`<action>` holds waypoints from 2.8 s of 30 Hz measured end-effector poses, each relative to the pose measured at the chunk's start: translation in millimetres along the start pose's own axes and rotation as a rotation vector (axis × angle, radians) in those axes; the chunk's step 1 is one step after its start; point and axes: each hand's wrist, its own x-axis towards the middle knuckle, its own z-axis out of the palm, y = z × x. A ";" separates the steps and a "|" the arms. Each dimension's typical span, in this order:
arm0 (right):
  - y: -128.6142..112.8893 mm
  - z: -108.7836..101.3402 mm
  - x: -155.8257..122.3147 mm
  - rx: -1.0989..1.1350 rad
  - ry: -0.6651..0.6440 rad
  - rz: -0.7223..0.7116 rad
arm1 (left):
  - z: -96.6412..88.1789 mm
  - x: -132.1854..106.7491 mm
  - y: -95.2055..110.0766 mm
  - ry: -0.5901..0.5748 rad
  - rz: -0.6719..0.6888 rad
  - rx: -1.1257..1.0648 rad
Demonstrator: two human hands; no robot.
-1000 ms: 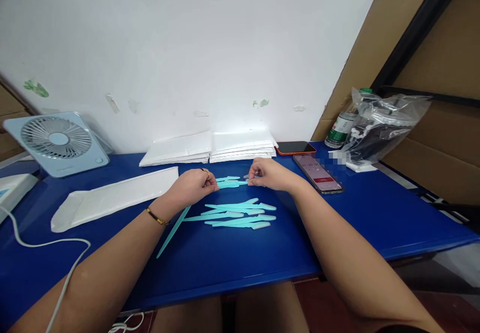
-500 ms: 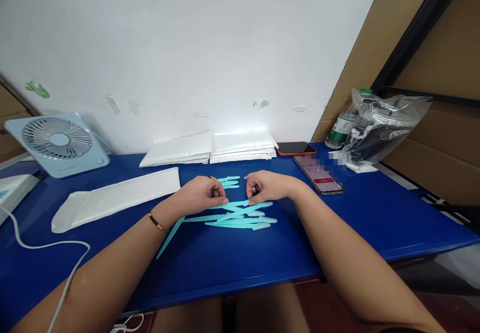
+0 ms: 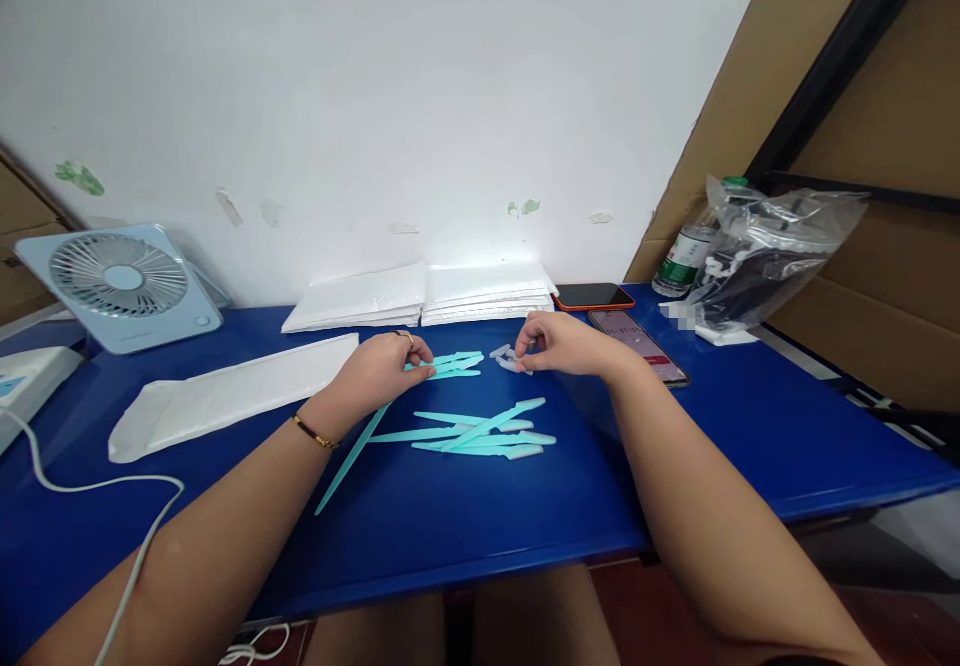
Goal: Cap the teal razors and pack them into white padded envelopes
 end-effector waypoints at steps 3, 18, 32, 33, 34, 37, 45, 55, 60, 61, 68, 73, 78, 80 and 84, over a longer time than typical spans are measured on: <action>-6.6 -1.6 -4.3 -0.004 -0.199 -0.053 | 0.2 -1.8 5.0 -0.016 0.025 -0.047; -0.6 7.2 3.6 -0.057 -0.008 -0.055 | -1.2 -4.9 19.3 -0.077 0.048 0.017; -3.0 15.0 5.5 0.010 0.147 -0.080 | -46.6 -31.0 5.9 -0.516 -0.229 0.358; -6.5 16.3 5.5 0.042 0.142 -0.086 | -47.1 -31.3 6.9 -0.497 -0.213 0.348; -11.1 18.1 5.7 0.078 0.132 -0.092 | -47.3 -31.4 7.6 -0.462 -0.187 0.327; -30.5 26.7 7.8 0.187 0.089 -0.119 | -42.5 -29.4 10.3 -0.304 -0.053 0.216; -44.7 34.8 12.1 0.184 -0.013 -0.138 | -4.8 -8.1 26.5 -0.089 0.215 0.093; -4.9 17.0 10.5 0.038 0.150 -0.055 | -0.5 -8.7 16.1 -0.148 0.246 -0.062; -16.3 14.4 5.0 0.098 0.069 -0.079 | 1.4 -13.9 24.3 -0.337 0.242 -0.076; -18.5 13.4 3.5 0.113 0.039 -0.084 | 1.7 -13.3 23.0 -0.326 0.218 -0.064; -23.5 12.1 -1.1 0.188 -0.160 -0.073 | -7.3 -6.1 5.3 -0.222 0.086 -0.102; -11.2 13.0 2.5 0.221 -0.086 -0.037 | -9.5 -3.8 -6.8 -0.170 0.053 -0.038; -3.2 8.2 3.2 0.088 0.083 0.094 | -13.8 -8.4 -4.6 -0.147 0.066 -0.062; -6.6 7.9 2.1 0.068 0.101 0.065 | -15.5 -12.6 2.8 -0.282 0.128 -0.102; -22.0 12.3 -0.3 0.130 -0.011 -0.041 | -14.6 -18.2 16.2 -0.548 0.130 -0.118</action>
